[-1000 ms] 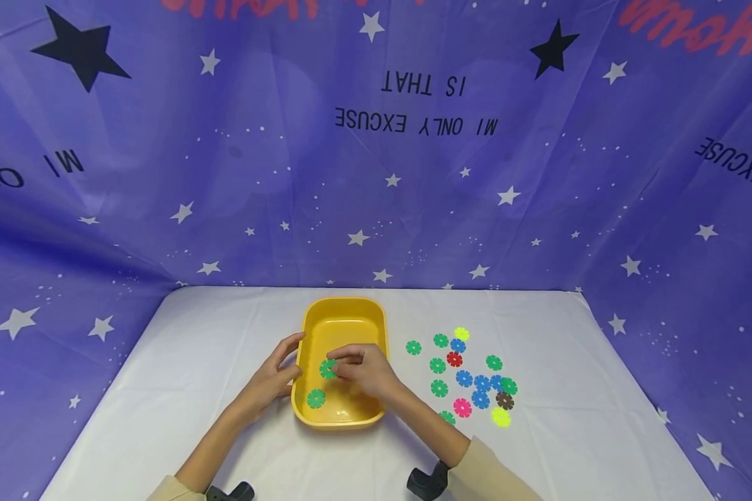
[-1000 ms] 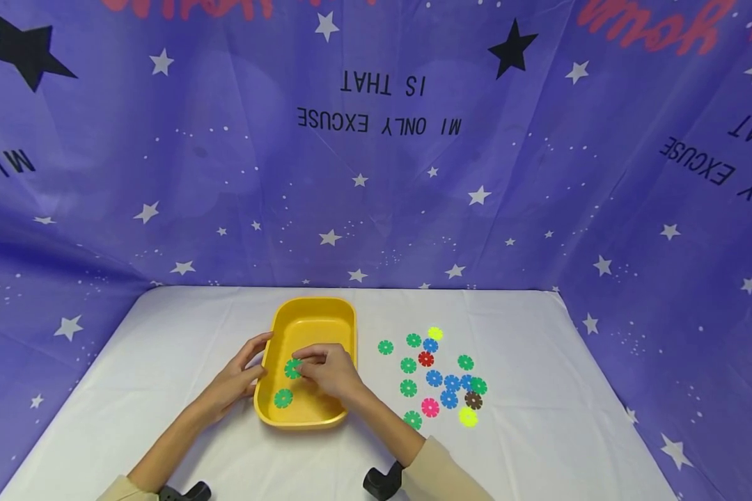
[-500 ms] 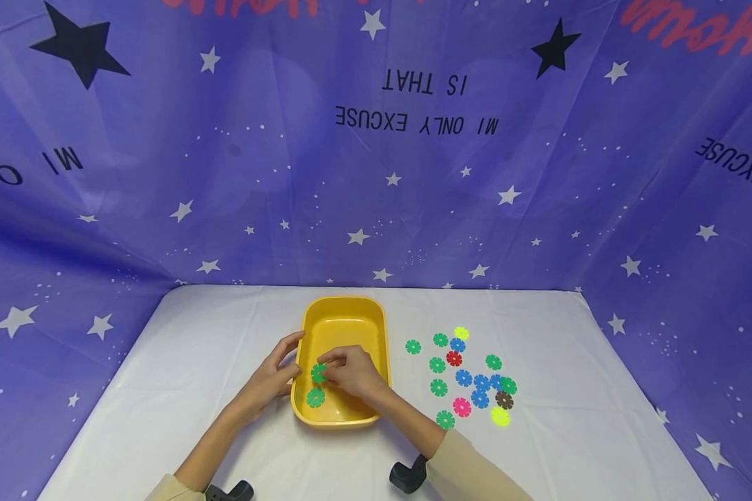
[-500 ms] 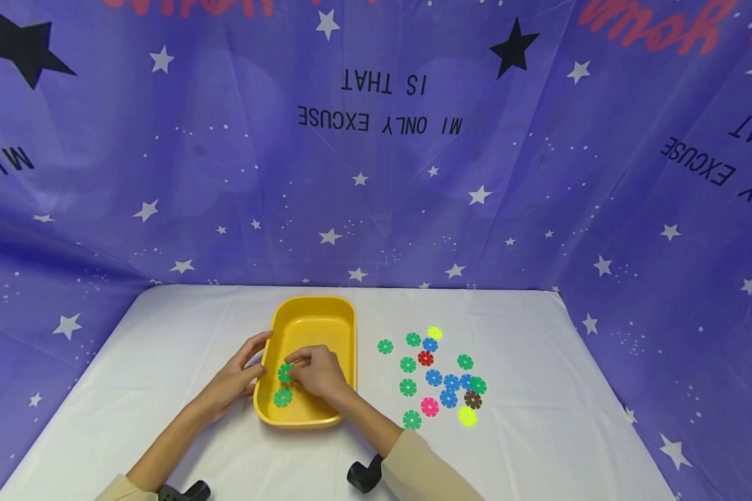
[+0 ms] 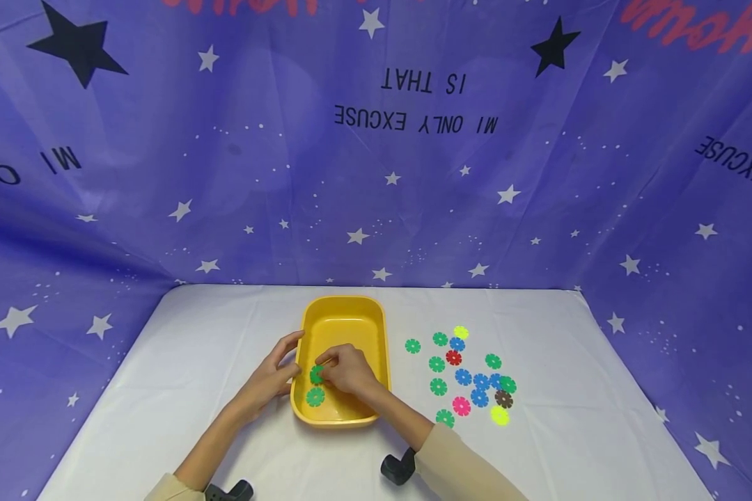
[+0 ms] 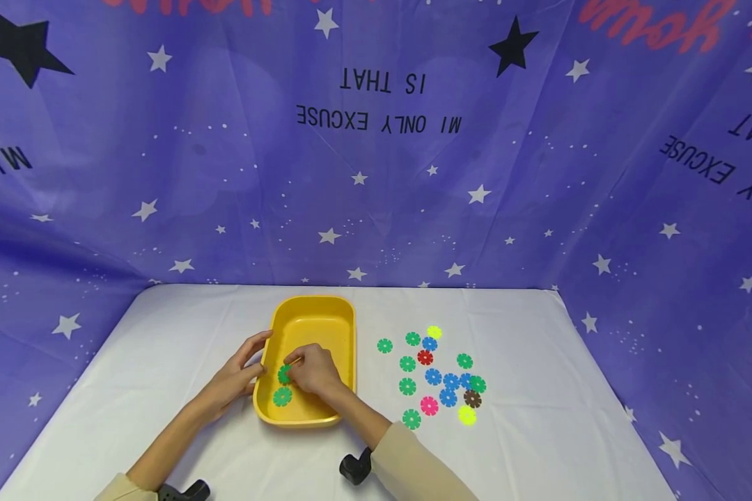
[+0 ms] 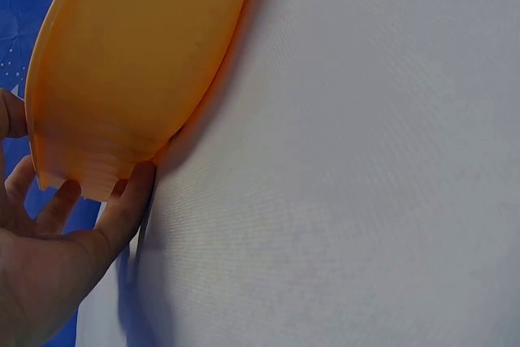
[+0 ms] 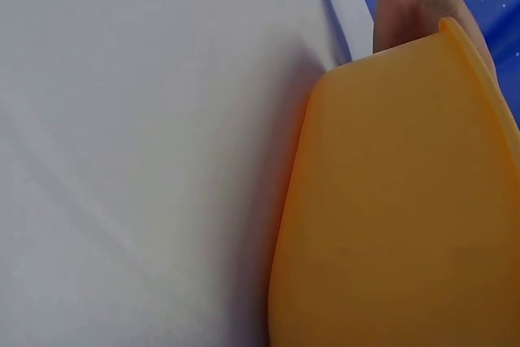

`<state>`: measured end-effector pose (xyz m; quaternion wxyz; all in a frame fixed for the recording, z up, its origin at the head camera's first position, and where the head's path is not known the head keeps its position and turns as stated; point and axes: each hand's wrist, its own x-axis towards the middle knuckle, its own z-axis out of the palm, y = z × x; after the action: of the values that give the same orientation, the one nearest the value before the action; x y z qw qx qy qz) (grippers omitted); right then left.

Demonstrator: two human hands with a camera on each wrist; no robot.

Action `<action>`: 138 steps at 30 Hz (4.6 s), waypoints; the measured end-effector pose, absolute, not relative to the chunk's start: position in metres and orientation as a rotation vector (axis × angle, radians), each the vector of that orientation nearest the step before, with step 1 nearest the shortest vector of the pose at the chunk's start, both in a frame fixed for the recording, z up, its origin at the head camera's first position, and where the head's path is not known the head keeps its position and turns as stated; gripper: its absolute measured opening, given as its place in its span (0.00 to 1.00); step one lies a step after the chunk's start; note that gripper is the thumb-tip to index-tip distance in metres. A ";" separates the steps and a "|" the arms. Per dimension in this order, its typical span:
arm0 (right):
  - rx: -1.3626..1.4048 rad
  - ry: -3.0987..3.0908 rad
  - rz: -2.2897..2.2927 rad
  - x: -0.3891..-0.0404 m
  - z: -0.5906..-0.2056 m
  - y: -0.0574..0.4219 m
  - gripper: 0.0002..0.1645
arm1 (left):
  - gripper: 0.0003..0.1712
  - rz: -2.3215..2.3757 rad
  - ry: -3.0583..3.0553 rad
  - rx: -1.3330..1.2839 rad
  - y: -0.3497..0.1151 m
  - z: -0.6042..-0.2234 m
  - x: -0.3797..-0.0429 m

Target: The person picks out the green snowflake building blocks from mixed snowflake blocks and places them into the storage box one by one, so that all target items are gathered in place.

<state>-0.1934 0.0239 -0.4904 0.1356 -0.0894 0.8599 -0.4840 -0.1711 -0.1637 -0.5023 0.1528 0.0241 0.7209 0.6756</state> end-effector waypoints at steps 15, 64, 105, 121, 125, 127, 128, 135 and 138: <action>-0.367 2.635 -1.185 -0.197 -0.494 0.022 0.09 | 0.42 1.932 2.073 0.066 -0.164 -0.502 -0.171; -0.259 2.340 -1.724 -0.156 -0.456 0.160 0.13 | 0.43 1.941 2.082 0.063 -0.164 -0.504 -0.173; -0.124 2.637 -1.294 -0.093 -0.510 0.227 0.14 | 0.43 1.978 2.045 0.065 -0.164 -0.509 -0.174; -0.201 2.622 -1.198 -0.095 -0.508 0.227 0.15 | 0.43 1.983 2.039 0.065 -0.164 -0.506 -0.174; -0.239 2.620 -1.167 -0.096 -0.508 0.225 0.15 | 0.43 1.976 2.041 0.075 -0.165 -0.506 -0.174; -0.263 2.622 -1.157 -0.097 -0.507 0.225 0.15 | 0.42 1.974 2.043 0.081 -0.165 -0.505 -0.173; -0.276 2.626 -1.149 -0.097 -0.507 0.224 0.15 | 0.42 1.970 2.046 0.083 -0.165 -0.505 -0.173; -0.344 2.617 -1.092 -0.097 -0.504 0.225 0.15 | 0.42 1.961 2.056 0.070 -0.165 -0.504 -0.171; -0.349 2.606 -1.066 -0.097 -0.502 0.225 0.16 | 0.42 1.964 2.054 0.064 -0.165 -0.504 -0.172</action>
<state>-0.0973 0.2252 -0.5022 0.1516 -0.1217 0.9078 -0.3715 -0.1717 -0.1647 -0.5042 0.1488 0.0222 0.7146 0.6831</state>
